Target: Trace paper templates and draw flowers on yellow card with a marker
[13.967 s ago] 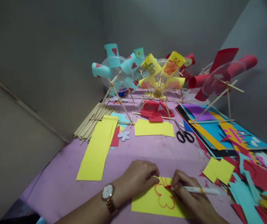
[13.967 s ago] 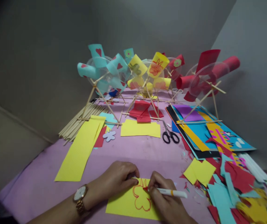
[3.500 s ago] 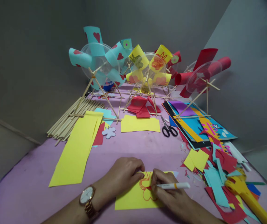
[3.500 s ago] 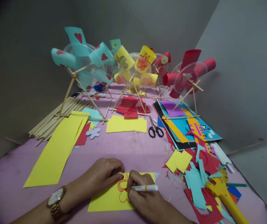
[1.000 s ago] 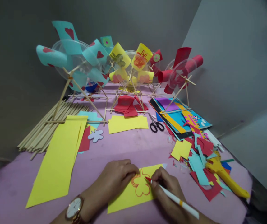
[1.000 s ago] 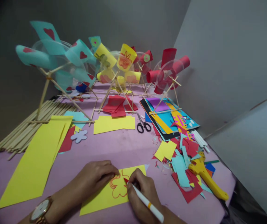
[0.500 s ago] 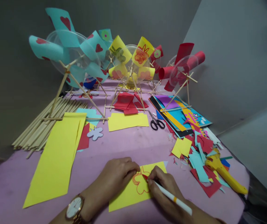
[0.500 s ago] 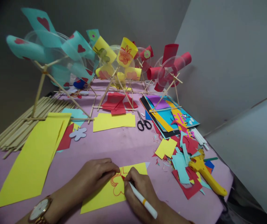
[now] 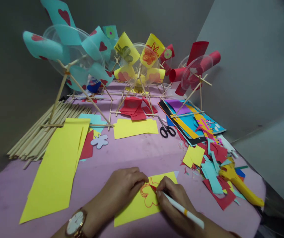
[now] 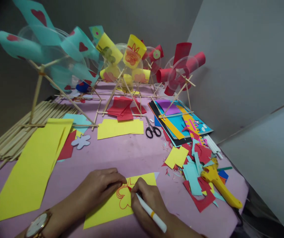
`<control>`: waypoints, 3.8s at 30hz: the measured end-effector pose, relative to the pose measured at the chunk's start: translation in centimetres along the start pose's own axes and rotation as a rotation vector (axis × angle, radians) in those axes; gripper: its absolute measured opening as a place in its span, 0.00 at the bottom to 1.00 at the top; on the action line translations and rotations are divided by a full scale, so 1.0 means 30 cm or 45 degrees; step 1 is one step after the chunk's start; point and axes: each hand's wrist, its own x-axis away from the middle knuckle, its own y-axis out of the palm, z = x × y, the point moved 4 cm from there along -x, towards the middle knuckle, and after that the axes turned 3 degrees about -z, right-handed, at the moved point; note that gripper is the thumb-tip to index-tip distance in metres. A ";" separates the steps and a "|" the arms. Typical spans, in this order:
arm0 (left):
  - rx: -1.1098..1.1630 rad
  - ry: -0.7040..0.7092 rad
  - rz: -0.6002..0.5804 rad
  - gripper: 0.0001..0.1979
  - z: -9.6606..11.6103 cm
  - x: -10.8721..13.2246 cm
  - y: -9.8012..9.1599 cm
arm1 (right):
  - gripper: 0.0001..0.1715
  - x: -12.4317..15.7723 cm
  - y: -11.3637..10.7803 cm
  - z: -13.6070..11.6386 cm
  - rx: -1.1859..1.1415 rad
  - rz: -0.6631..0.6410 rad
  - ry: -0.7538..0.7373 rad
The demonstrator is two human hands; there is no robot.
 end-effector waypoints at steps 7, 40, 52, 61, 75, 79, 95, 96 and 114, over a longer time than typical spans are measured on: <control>0.008 -0.014 -0.003 0.11 -0.002 -0.004 -0.001 | 0.08 -0.003 -0.003 -0.006 0.072 0.009 -0.017; 0.017 0.009 0.011 0.10 -0.004 0.000 0.001 | 0.08 -0.006 -0.006 -0.011 0.025 -0.014 -0.031; 0.027 -0.008 -0.004 0.10 -0.003 -0.003 -0.003 | 0.08 -0.004 -0.009 -0.006 0.016 -0.024 -0.030; 0.027 -0.012 -0.001 0.11 0.005 -0.001 -0.008 | 0.08 -0.009 -0.010 -0.010 -0.020 -0.034 0.012; 0.016 -0.019 -0.002 0.11 0.004 -0.005 -0.009 | 0.07 -0.008 -0.008 -0.002 -0.033 -0.020 -0.026; 0.024 -0.020 -0.009 0.11 0.005 -0.004 -0.008 | 0.08 -0.005 -0.008 -0.007 0.009 -0.024 -0.022; 0.000 -0.028 -0.022 0.10 -0.002 0.005 -0.003 | 0.07 0.000 -0.013 0.004 0.042 0.011 -0.007; -0.002 -0.029 -0.023 0.10 -0.001 0.004 -0.003 | 0.07 0.001 -0.014 0.005 0.044 0.014 -0.006; -0.009 -0.020 -0.012 0.11 0.005 0.000 -0.009 | 0.07 0.000 -0.018 0.007 -0.002 0.029 0.038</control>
